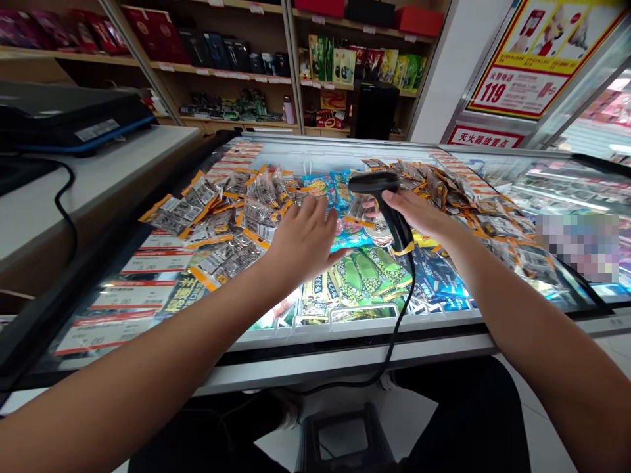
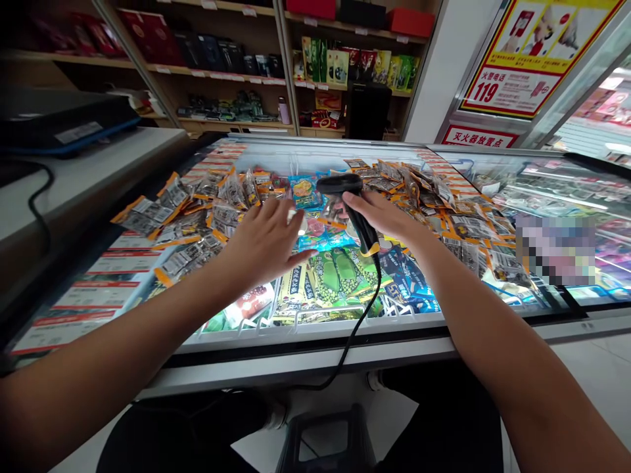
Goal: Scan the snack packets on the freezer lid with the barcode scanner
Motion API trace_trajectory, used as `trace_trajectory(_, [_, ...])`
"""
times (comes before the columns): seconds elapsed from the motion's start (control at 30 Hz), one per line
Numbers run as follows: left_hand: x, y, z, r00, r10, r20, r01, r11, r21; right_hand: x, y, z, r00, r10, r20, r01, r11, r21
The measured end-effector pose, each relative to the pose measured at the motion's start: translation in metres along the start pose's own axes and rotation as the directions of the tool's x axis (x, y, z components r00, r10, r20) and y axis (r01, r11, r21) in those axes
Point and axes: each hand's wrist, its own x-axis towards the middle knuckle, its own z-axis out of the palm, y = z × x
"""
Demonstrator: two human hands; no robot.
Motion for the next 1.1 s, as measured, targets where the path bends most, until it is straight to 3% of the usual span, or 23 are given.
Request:
trace_trajectory(0.1, [-0.002, 0.012, 0.001, 0.952, 0.3, 0.057, -0.294, 0.951, -0.093, 0.001, -0.001, 0.001, 0.999, -0.008, -0.04, 0.015, 0.984, 0.179])
trace_trajectory(0.2, [-0.006, 0.021, 0.004, 0.906, 0.404, 0.123, -0.383, 0.909, -0.165, 0.005, 0.001, 0.001, 0.997, 0.053, -0.06, -0.034, 0.958, 0.284])
trace_trajectory(0.4, [-0.011, 0.022, -0.001, 0.909, 0.408, 0.088, -0.384, 0.901, -0.203, -0.006, -0.01, -0.004, 0.97, 0.226, 0.087, -0.242, 0.917, 0.317])
trace_trajectory(0.57, [-0.005, 0.019, 0.005, 0.924, 0.381, 0.029, -0.368, 0.907, -0.204, -0.019, -0.025, -0.007, 0.966, 0.241, 0.098, -0.26, 0.91, 0.323])
trace_trajectory(0.77, [0.002, 0.002, 0.025, 0.942, 0.32, 0.103, -0.29, 0.929, -0.23, -0.023, -0.028, -0.013, 0.951, 0.276, 0.143, -0.307, 0.901, 0.305])
trace_trajectory(1.1, [0.006, -0.003, 0.027, 0.956, 0.24, 0.17, -0.196, 0.951, -0.241, -0.03, -0.031, -0.016, 0.925, 0.315, 0.215, -0.367, 0.888, 0.276])
